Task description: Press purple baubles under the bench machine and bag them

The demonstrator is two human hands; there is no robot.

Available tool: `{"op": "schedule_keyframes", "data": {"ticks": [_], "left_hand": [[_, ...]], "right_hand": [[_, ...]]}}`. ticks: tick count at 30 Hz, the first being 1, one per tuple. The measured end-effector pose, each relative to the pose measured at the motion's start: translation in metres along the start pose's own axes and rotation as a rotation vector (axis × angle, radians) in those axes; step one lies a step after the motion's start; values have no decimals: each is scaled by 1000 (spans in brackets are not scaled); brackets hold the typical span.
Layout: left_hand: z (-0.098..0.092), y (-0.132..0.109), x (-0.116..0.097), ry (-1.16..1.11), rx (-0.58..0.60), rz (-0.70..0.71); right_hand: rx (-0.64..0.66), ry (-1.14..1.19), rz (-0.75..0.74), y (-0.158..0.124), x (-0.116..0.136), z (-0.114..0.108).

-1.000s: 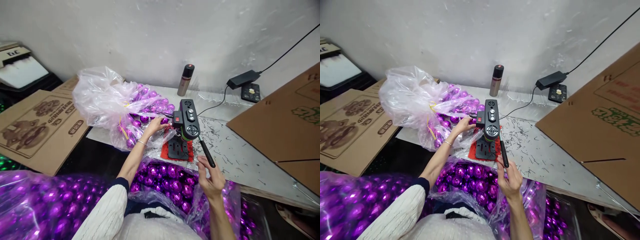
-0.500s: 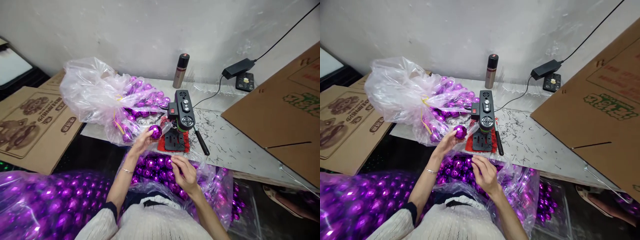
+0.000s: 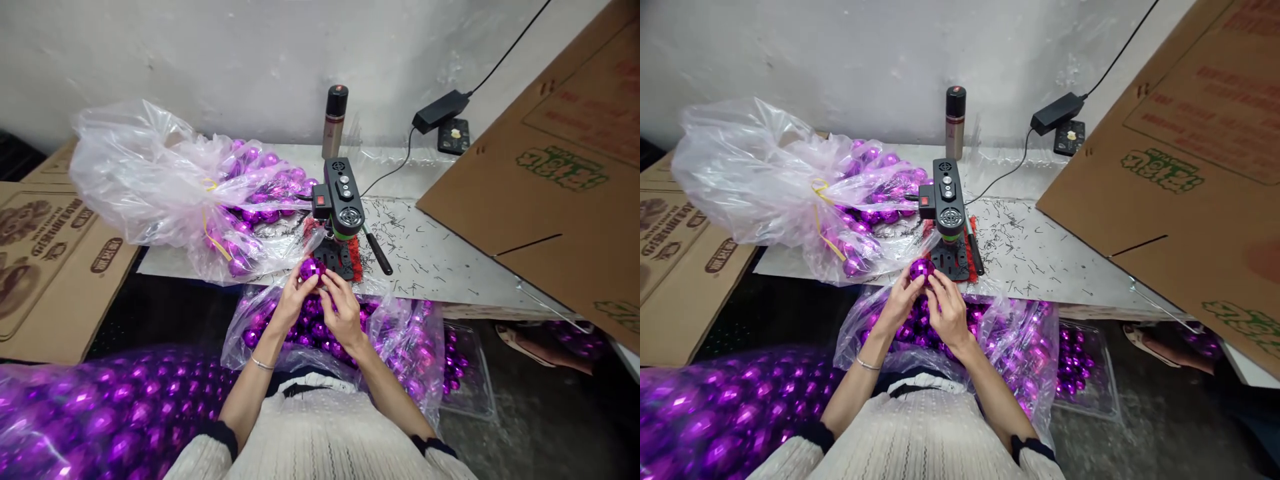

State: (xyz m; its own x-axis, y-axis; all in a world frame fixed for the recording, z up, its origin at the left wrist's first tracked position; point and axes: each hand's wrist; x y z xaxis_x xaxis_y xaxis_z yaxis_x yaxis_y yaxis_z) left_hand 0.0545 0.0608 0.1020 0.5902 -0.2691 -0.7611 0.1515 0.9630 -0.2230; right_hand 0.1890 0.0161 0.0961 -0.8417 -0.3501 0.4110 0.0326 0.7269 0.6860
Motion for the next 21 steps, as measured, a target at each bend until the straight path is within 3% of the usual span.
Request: {"op": "schedule_keyframes", "data": {"ticks": [8,15,21], "left_hand": [[-5,75,27,511,-24,349],[-17,77,36,855,17,423],[-4,77,31,920,94,478]], "right_hand": [[82,93,58,-26,-15,-26],[106,35,97,-47,-19,-41],[115,15,74,-45,-25,-48]]}}
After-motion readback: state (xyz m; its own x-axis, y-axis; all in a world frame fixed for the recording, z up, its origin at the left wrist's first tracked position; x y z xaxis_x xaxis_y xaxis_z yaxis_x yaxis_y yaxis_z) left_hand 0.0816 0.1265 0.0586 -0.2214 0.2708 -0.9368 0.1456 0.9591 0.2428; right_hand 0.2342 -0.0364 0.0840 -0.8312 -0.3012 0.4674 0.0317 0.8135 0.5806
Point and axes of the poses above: each hand's wrist, its own y-axis towards the middle knuckle, its own z-axis out of the palm, x = y × z, and after that the axes turned 15 degrees about -y, right-handed
